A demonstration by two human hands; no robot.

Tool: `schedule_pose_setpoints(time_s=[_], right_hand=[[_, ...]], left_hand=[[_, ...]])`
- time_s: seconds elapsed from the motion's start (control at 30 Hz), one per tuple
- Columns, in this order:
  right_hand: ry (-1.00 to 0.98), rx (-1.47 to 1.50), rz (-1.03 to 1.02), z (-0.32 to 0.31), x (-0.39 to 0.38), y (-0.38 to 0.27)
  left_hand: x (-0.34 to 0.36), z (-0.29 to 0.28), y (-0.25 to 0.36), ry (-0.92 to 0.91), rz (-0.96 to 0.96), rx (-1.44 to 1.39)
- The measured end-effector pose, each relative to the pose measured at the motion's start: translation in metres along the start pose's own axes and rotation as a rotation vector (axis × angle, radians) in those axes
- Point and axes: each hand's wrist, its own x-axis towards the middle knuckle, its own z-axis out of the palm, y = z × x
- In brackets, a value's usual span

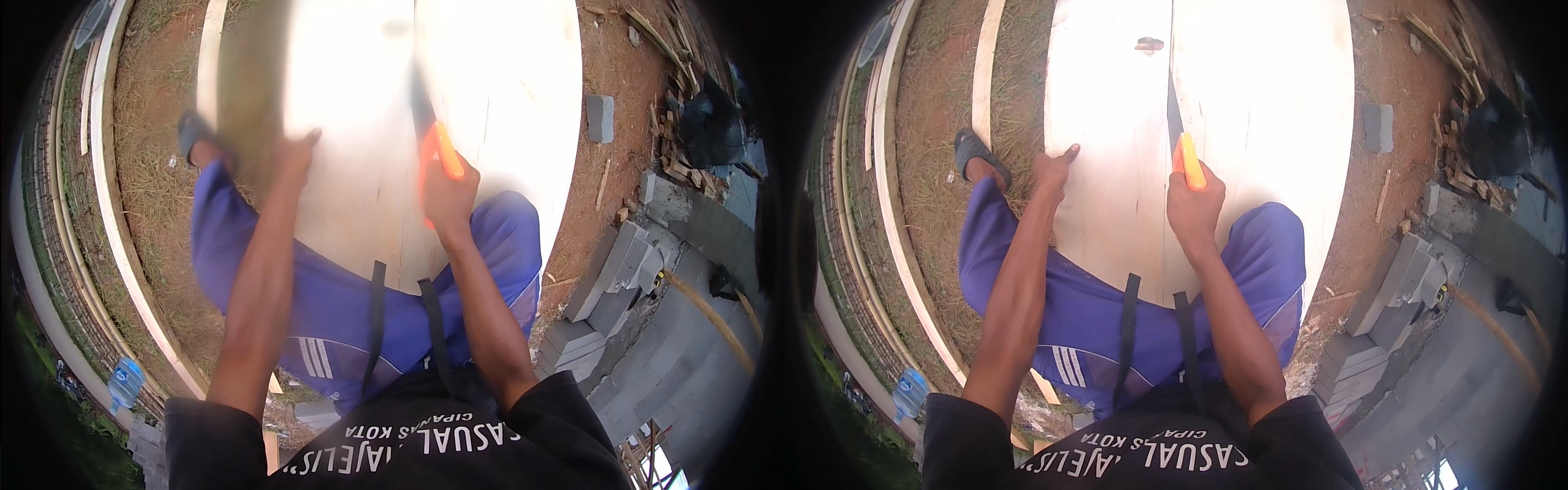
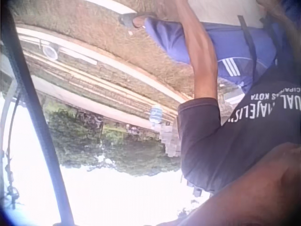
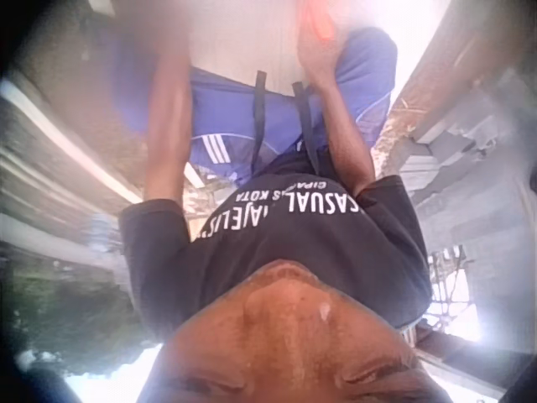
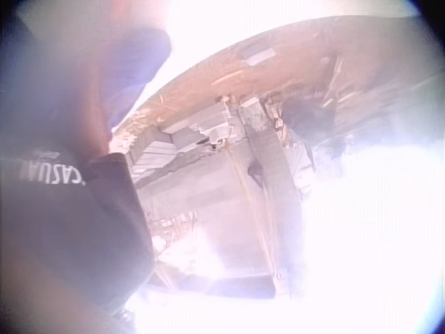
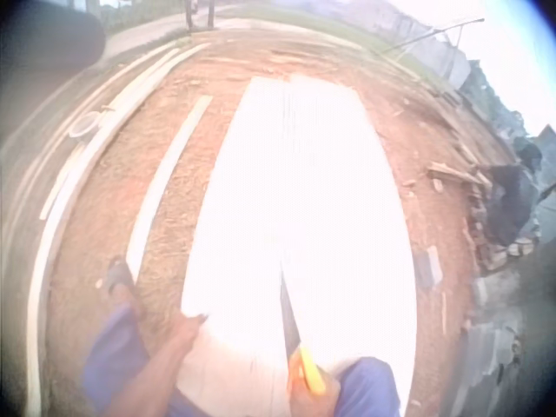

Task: The person uses a hand saw to cut a long plank of wood placed on the ground. They hold the plank steady with their left hand and saw with their right hand, periodically pausing to reposition the saw and continue cutting.

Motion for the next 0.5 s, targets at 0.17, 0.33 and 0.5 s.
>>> schedule_pose_setpoints(time_s=[0.17, 0.33, 0.5], right_hand=[[0.041, -0.087, -0.024, -0.054, -0.096, 0.02], [0.004, -0.017, 0.1, 0.014, 0.075, -0.01], [0.01, -0.004, 0.183, -0.048, -0.079, -0.004]], left_hand=[[-0.009, 0.008, 0.014, -0.008, 0.047, 0.069], [-0.017, 0.014, 0.019, -0.005, -0.001, 0.066], [-0.003, 0.009, 0.004, 0.043, 0.014, 0.104]])
